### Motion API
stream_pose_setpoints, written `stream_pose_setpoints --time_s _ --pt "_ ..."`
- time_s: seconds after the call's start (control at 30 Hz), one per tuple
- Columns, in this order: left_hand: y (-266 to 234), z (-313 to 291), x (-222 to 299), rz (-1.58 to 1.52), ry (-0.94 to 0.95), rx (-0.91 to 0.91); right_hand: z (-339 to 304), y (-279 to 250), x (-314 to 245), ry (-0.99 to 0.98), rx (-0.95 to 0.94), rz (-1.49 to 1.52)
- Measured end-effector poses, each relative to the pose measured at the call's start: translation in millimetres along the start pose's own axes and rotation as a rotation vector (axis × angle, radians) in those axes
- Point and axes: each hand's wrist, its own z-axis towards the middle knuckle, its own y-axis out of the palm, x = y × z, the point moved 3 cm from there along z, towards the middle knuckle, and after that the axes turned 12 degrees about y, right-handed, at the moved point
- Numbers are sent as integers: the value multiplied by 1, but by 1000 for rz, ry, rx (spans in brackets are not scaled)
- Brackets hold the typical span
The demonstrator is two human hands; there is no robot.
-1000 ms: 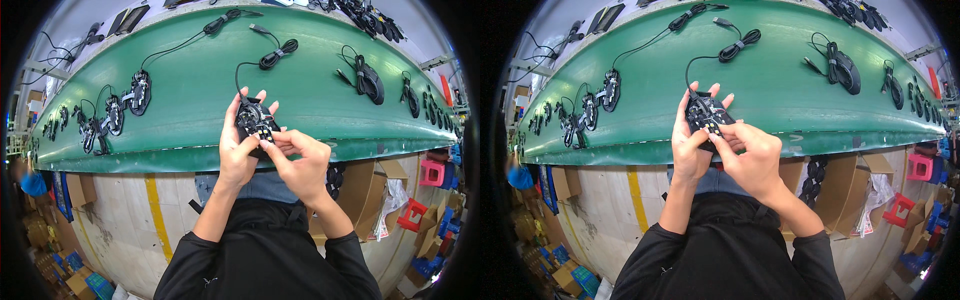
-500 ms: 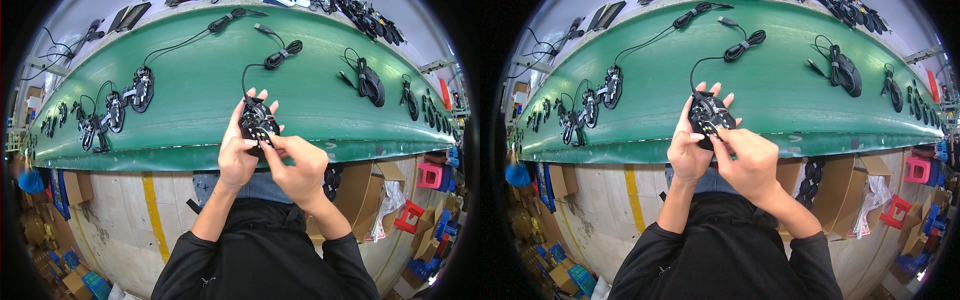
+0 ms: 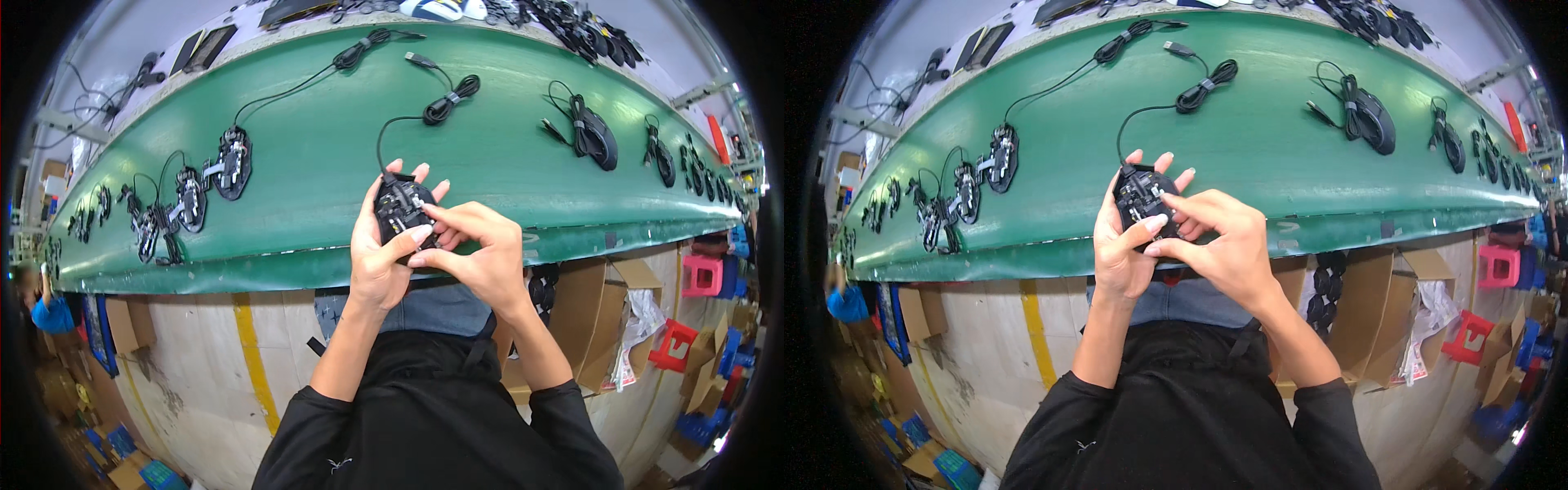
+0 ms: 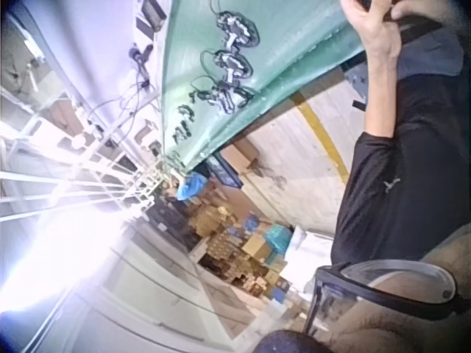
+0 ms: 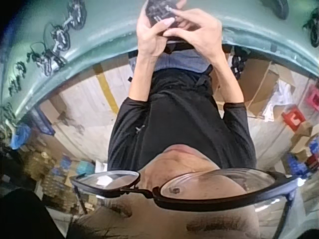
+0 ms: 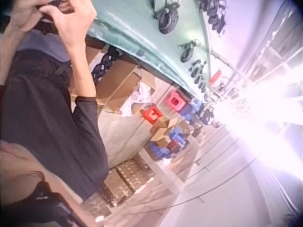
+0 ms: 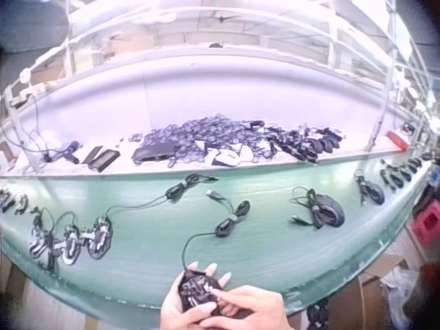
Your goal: Assembling computer mice on an electronics assembly line.
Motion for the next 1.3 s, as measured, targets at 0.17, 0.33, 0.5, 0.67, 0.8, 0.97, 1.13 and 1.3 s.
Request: stream_pose_setpoints --time_s 0.17,0.33,0.5,0.67,0.8,0.97,1.13,1.3 --pt "6 5 -19 142 -3 144 -17 1 -2 -473 192 -434" --pt "-13 21 -7 362 1 134 -60 -34 25 -486 344 25" --pt "-21 19 21 258 -30 -143 -167 -162 273 590 1246 449" --pt "-20 21 16 -70 -170 -52 -257 -177 612 886 1237 1555" --pt "-22 8 54 -91 -92 -14 -163 -217 667 1140 1383 1651" --pt "-20 -14 50 175 159 212 -176 -224 678 941 942 1656" --pt "-12 -4 26 24 -27 119 -211 -266 652 766 859 1573" --pt "-1 -6 19 260 87 253 -198 -275 576 567 1107 1398"
